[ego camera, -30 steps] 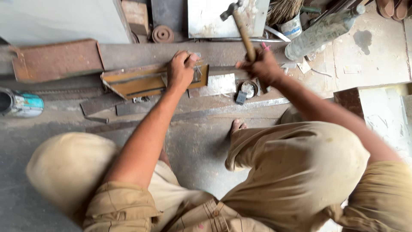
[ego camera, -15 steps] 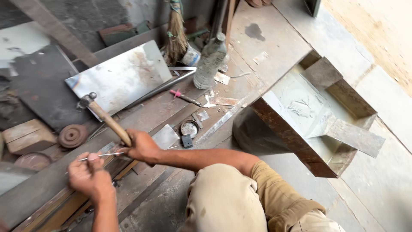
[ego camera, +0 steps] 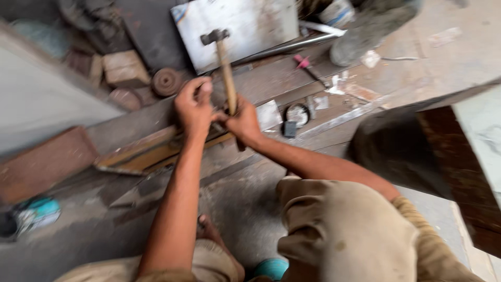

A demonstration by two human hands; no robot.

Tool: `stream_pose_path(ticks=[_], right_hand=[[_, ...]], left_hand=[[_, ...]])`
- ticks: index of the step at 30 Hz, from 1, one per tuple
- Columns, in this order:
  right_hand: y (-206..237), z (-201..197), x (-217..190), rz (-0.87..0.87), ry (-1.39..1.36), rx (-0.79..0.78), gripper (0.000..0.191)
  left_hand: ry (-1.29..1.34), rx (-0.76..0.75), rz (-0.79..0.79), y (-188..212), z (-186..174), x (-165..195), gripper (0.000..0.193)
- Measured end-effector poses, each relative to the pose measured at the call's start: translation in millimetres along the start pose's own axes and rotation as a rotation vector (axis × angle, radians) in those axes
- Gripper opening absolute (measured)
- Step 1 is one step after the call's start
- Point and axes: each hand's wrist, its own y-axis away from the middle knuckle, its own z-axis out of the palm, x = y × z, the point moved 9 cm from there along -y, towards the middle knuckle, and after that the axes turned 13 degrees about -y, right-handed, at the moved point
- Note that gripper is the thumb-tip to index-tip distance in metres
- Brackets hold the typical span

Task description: The person assembles a metal frame by inserting pins and tapping them with a hammer. They repeatedly adjust the frame and hammer the pins to secure the joints.

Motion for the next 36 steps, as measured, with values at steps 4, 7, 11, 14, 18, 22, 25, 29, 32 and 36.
stream_pose_path(ticks=[4, 7, 11, 14, 18, 22, 25, 29, 32, 36], right_hand=[[-1, 5, 1, 0.058, -0.173, -0.060, 0.045], [0, -2, -5, 0.082, -0.177, -0.086, 0.041], [-1, -30, -13, 0.046, -0.020, -0.048, 0.032], [-10, -44, -22, -0.072, 0.041, -0.023, 0.032], [-31, -43, -13, -0.023, -0.069, -0.035, 0.025], [-45, -34, -14, -0.039, -0.039, -0.100, 0.026], [-51, -42, -18, -0.038, 0.231, -0.030, 0.026], [-55, -47, -35, -0.110, 0.627, -0.008, 0.032], [-58, -43, -42, -0.136, 0.722, -0.056, 0.036], [-60, -34, -46, -0.188, 0.801, -0.117, 0.034]], left_hand=[[-0.145, -0.195, -0.411, 0, 12, -19, 0.016], [-0.344, -0.236, -0.270, -12, 10, -8, 0.014], [-0.391, -0.264, -0.262, -21, 12, -22, 0.010], [-0.383, -0.297, -0.220, -23, 16, -28, 0.012], [-0.345, -0.360, -0.169, -21, 22, -28, 0.012], [-0.408, -0.428, -0.214, -19, 27, -36, 0.012], [-0.369, -0.346, -0.185, -24, 25, -35, 0.018], [-0.564, -0.418, -0.438, -19, 26, -55, 0.010], [-0.735, -0.495, -0.457, -19, 28, -53, 0.009], [-0.671, -0.505, -0.459, -17, 28, -49, 0.013]])
